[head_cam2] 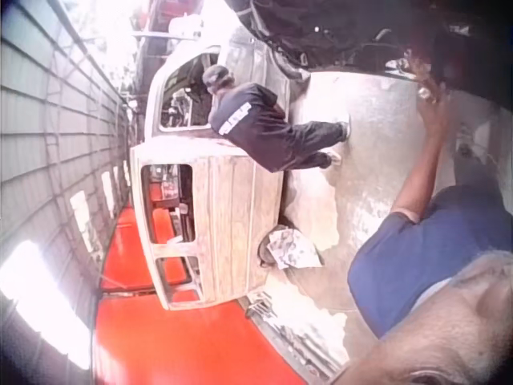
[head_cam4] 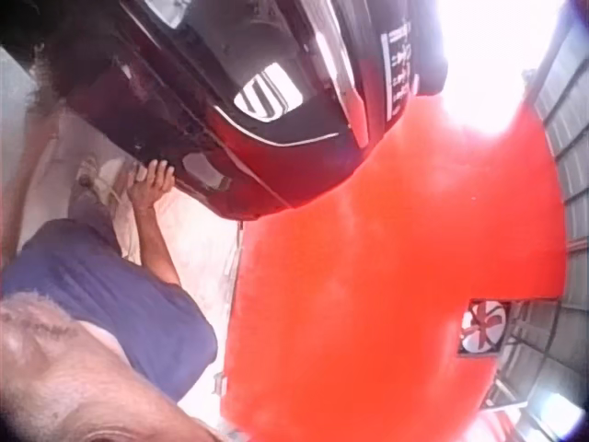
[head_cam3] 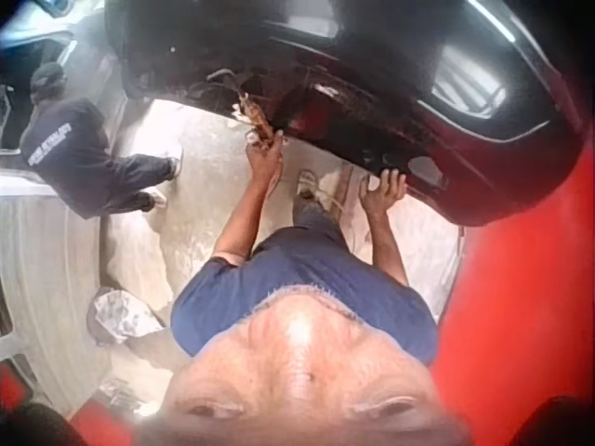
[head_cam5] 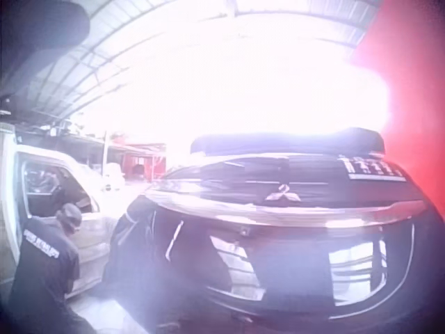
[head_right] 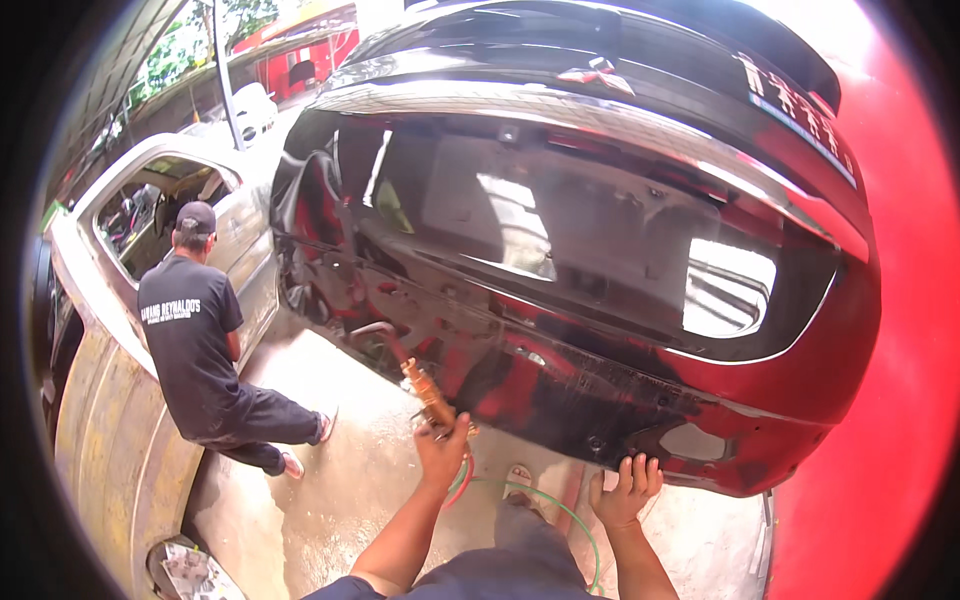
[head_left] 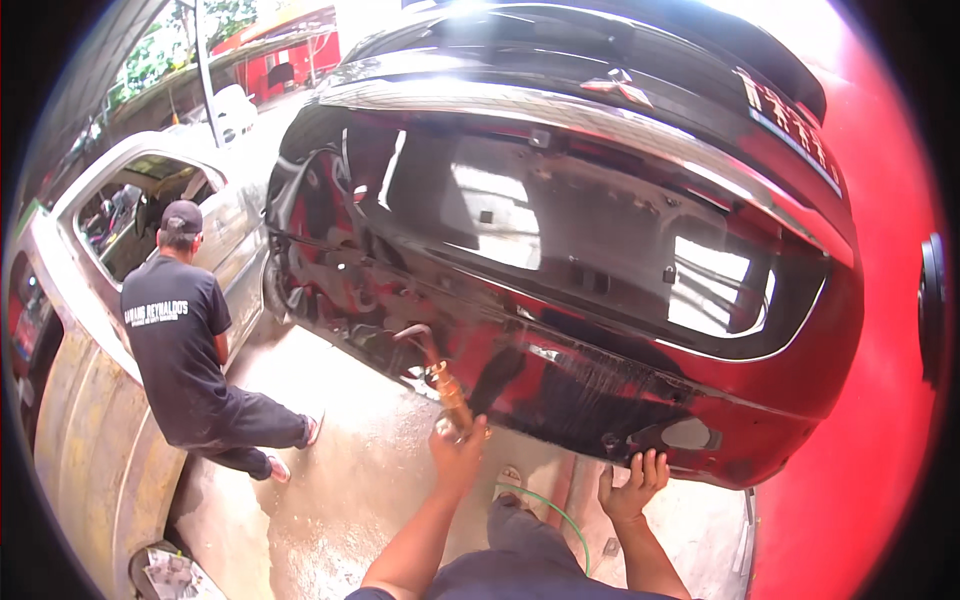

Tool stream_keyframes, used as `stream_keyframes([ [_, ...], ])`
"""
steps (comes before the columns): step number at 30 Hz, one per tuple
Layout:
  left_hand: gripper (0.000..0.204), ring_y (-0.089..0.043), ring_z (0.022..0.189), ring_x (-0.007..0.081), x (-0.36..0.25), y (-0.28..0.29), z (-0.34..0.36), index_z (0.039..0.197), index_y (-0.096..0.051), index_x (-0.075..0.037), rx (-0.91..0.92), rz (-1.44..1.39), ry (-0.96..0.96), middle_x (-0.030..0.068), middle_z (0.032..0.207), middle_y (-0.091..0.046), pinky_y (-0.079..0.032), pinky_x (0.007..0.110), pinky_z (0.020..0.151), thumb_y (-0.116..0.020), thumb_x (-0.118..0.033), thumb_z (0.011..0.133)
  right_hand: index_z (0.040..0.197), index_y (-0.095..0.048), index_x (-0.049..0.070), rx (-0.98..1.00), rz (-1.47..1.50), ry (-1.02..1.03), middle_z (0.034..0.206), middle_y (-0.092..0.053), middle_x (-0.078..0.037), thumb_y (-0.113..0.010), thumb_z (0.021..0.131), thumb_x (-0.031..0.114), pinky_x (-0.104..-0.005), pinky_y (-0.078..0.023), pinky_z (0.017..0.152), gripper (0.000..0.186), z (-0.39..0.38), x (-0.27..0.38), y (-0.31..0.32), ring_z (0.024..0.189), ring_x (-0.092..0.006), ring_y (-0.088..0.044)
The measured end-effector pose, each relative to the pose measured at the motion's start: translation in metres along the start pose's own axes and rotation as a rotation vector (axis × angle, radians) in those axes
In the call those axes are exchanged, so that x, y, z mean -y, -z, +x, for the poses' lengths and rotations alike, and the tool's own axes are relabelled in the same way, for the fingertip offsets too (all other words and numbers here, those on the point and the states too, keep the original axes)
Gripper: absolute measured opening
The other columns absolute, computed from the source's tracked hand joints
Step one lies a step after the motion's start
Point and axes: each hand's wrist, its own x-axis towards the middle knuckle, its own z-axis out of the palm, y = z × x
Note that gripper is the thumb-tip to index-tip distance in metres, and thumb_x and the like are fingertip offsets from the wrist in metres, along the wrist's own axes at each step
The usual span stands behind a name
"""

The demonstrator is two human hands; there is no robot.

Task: The person closes the trunk of a car, ignites a torch using a spark lighter, and heats the rear panel while scraping it with a metal scraper. Afterwards, the person sets the torch down and picks up metal rods from the floor.

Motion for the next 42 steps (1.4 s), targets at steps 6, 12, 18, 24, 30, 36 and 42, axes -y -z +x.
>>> stream_keyframes([
  [6, 0.034, -0.065, 0.079, 0.0377, 0.057, -0.005, 0.039, 0.099, -0.065, -0.001, 0.053, 0.252, -0.076, 0.0199, 0.087, -0.067, -0.049, 0.047, 0.072, -0.081, -0.028, 0.086, 0.144, -0.045, 0.001, 0.428, 0.148, -0.223, 0.153, -0.039, -0.023, -0.077, 0.082, 0.026, -0.0568, -0.03, 0.113, 0.074, 0.027, 0.024, 0.011, 0.143, -0.0449, -0.032],
  [12, 0.038, -0.066, 0.082, 0.0382, 0.078, -0.024, 0.054, 0.106, -0.065, -0.002, 0.08, 0.366, -0.051, 0.0189, 0.091, -0.067, -0.05, 0.047, 0.074, -0.081, -0.031, 0.086, 0.058, -0.068, -0.001, 0.541, 0.479, -0.793, 0.049, -0.062, -0.009, -0.085, 0.08, 0.033, -0.037, -0.043, 0.05, 0.044, 0.084, -0.032, -0.034, 0.044, -0.0203, -0.057],
  [18, 0.042, -0.066, 0.091, 0.0391, 0.106, -0.031, 0.073, 0.11, -0.066, -0.004, 0.057, 0.298, -0.032, 0.0196, 0.098, -0.069, -0.051, 0.046, 0.079, -0.08, -0.035, 0.086, 0.061, -0.072, -0.001, 0.693, 0.469, -0.772, 0.058, -0.069, -0.01, -0.085, 0.08, 0.029, -0.0367, -0.045, 0.054, 0.037, 0.08, -0.033, -0.061, 0.05, -0.0185, -0.063],
  [24, 0.039, -0.066, 0.09, 0.0399, 0.124, -0.025, 0.081, 0.11, -0.067, -0.004, 0.086, 0.333, 0.001, 0.0193, 0.098, -0.069, -0.051, 0.047, 0.078, -0.079, -0.032, 0.085, 0.062, -0.073, 0.002, 0.683, 0.472, -0.697, 0.056, -0.069, -0.007, -0.083, 0.081, 0.034, -0.0358, -0.048, 0.053, 0.038, 0.073, -0.042, -0.103, 0.05, -0.0171, -0.066],
  [30, 0.032, -0.067, 0.085, 0.038, 0.125, 0.028, 0.033, 0.106, -0.068, -0.006, 0.065, 0.403, 0.165, 0.0169, 0.089, -0.069, -0.052, 0.046, 0.076, -0.079, -0.027, 0.084, 0.062, -0.074, 0.002, 0.855, 0.321, -0.717, 0.059, -0.071, -0.008, -0.08, 0.083, 0.038, -0.0353, -0.05, 0.062, 0.043, 0.082, -0.046, -0.113, 0.053, -0.0179, -0.068],
  [36, 0.026, -0.068, 0.073, 0.0276, 0.101, 0.061, 0.022, 0.1, -0.067, -0.004, -0.019, 0.332, 0.412, 0.0125, 0.081, -0.068, -0.051, 0.041, 0.07, -0.078, -0.021, 0.083, 0.067, -0.075, 0.002, 0.867, 0.331, -0.746, 0.063, -0.073, -0.009, -0.08, 0.083, 0.039, -0.0353, -0.051, 0.063, 0.041, 0.079, -0.055, -0.124, 0.054, -0.0178, -0.068],
  [42, 0.026, -0.063, 0.071, 0.017, 0.072, 0.072, 0.049, 0.099, -0.066, -0.002, -0.083, 0.29, 0.538, 0.0094, 0.08, -0.068, -0.05, 0.037, 0.067, -0.079, -0.021, 0.086, 0.07, -0.077, 0.004, 0.894, 0.232, -0.7, 0.064, -0.073, -0.007, -0.079, 0.084, 0.041, -0.0358, -0.052, 0.066, 0.039, 0.072, -0.068, -0.152, 0.058, -0.0192, -0.07],
])
